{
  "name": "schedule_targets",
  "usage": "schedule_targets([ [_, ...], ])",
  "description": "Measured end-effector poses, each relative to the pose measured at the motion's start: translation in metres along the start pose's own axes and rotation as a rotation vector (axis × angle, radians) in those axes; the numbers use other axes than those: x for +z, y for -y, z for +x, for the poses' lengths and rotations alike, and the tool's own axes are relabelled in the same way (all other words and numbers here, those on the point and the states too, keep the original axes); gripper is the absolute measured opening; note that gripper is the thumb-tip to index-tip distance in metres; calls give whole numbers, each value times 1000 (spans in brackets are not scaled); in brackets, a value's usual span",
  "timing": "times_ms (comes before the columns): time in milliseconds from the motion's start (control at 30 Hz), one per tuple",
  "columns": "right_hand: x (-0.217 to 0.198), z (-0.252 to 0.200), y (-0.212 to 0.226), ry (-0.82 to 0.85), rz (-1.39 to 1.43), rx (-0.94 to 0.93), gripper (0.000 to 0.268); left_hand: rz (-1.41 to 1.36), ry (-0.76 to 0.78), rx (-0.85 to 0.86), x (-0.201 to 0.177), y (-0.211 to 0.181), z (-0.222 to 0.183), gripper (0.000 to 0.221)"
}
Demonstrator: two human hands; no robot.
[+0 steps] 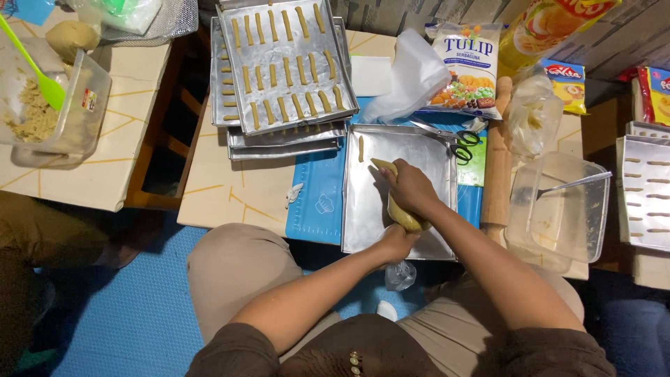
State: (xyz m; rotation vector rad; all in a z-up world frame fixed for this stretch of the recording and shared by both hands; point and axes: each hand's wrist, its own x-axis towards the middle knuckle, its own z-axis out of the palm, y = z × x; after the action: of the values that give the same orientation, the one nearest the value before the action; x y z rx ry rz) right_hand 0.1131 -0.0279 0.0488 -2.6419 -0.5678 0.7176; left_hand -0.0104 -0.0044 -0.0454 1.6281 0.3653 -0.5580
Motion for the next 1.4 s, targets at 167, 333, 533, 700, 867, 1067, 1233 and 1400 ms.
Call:
schedule_targets([
  [167,-3,22,-9,-77,7,10,58,-24,-46,38,-11,-13,6,42],
  [333,-5,30,0,-94,29,36,60,28,-51,41,-22,-23,9,47],
  [533,1,48,-5,-137,11,64,60,18,-77,52,-29,-27,14,49],
  [700,5,58,-11,-149,-33,82,59,-12,-76,83,-29,-28,15,47],
  [867,4,54,-4,-144,-51,76,58,11,-75,93,-31,-29,15,48],
  [1067,8,56,-3,-159,-64,73,57,27,-108,86,-30,-34,13,49],
  [1233,5,50,0,-158,-62,59,57,1,-110,96,-30,-38,7,47],
  [1400,7,47,-1,-163,-90,41,57,26,-127,76,-24,-38,6,47],
])
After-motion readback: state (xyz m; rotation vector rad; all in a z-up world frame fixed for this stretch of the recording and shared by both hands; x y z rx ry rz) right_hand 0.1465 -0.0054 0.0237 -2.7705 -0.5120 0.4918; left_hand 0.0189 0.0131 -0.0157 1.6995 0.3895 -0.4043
